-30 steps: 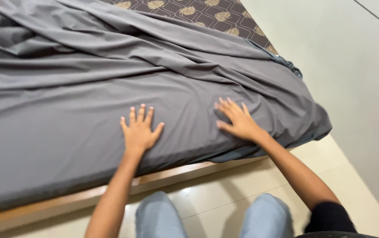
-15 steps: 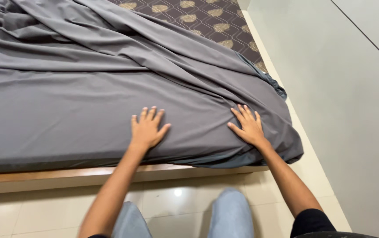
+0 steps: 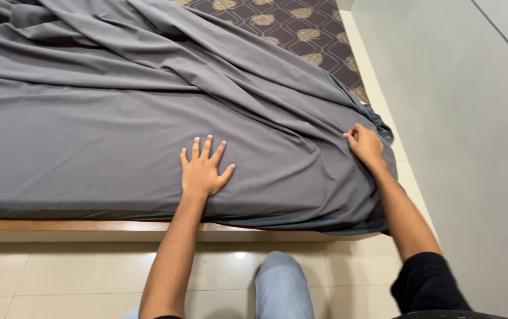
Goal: The person fits a gray sheet onto a mattress by pulling the edges down and tucking the fabric under the mattress frame, smoothing the surface with their hands as they work around the bed.
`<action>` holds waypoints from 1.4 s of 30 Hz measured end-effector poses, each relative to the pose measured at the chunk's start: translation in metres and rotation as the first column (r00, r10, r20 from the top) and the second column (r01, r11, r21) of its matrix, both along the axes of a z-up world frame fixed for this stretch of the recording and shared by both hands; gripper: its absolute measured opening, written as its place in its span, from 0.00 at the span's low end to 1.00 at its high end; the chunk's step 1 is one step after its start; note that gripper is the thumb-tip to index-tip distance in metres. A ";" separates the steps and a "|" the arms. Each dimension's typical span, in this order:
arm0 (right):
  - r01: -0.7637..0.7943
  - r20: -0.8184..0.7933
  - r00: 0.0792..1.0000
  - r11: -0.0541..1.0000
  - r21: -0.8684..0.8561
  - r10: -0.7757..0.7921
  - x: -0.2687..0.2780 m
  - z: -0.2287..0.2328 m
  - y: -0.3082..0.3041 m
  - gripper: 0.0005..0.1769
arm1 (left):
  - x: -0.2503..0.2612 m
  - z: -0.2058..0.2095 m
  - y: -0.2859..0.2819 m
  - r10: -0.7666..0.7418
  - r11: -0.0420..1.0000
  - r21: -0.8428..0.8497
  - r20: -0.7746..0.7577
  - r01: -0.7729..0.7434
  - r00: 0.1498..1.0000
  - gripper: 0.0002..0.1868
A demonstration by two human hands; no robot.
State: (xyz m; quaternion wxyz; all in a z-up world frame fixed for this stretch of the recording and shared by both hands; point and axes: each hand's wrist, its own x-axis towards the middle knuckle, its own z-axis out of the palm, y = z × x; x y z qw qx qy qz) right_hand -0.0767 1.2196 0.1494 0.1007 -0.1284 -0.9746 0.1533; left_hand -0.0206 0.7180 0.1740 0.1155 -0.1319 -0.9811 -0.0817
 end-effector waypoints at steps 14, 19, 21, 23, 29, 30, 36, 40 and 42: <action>0.121 -0.231 0.969 0.982 0.145 -0.086 -0.048 -0.010 0.057 0.10 | 0.000 0.002 -0.001 -0.017 0.999 0.031 0.023 0.016 1.000 0.39; -0.293 -0.278 0.934 0.925 -0.241 0.223 0.030 -0.001 0.076 0.32 | 0.000 -0.001 -0.002 -0.038 0.999 0.030 -0.010 0.038 0.999 0.39; -0.077 -0.174 0.983 0.995 -0.071 0.063 0.092 -0.018 0.086 0.40 | -0.004 -0.002 0.000 -0.043 0.998 0.042 -0.028 0.044 0.999 0.39; 0.066 -0.148 0.987 0.998 0.014 -0.063 0.146 -0.029 0.080 0.37 | -0.003 -0.004 -0.002 -0.027 0.999 0.027 -0.021 0.028 0.999 0.39; 0.256 -0.334 0.904 0.964 -0.078 -0.267 0.188 -0.040 0.071 0.21 | -0.003 -0.004 -0.001 -0.036 0.999 0.026 -0.030 0.037 0.999 0.39; 0.279 -0.342 0.896 0.958 -0.062 -0.283 0.177 -0.033 0.079 0.21 | -0.003 -0.003 -0.001 -0.043 0.999 0.024 -0.032 0.043 0.999 0.39; 0.281 -0.199 0.941 0.960 0.007 -0.274 0.090 -0.028 0.096 0.22 | -0.003 -0.010 -0.003 -0.027 0.999 0.027 -0.061 0.029 0.998 0.38; 0.357 0.012 0.924 0.853 -0.381 -0.381 0.102 -0.042 0.089 0.31 | -0.001 -0.007 0.000 -0.026 0.999 0.033 -0.041 0.028 0.999 0.38; 0.218 -0.227 0.851 0.712 -0.667 -0.473 0.131 -0.042 0.087 0.24 | -0.002 -0.008 -0.001 -0.028 0.999 0.030 -0.039 0.029 0.999 0.38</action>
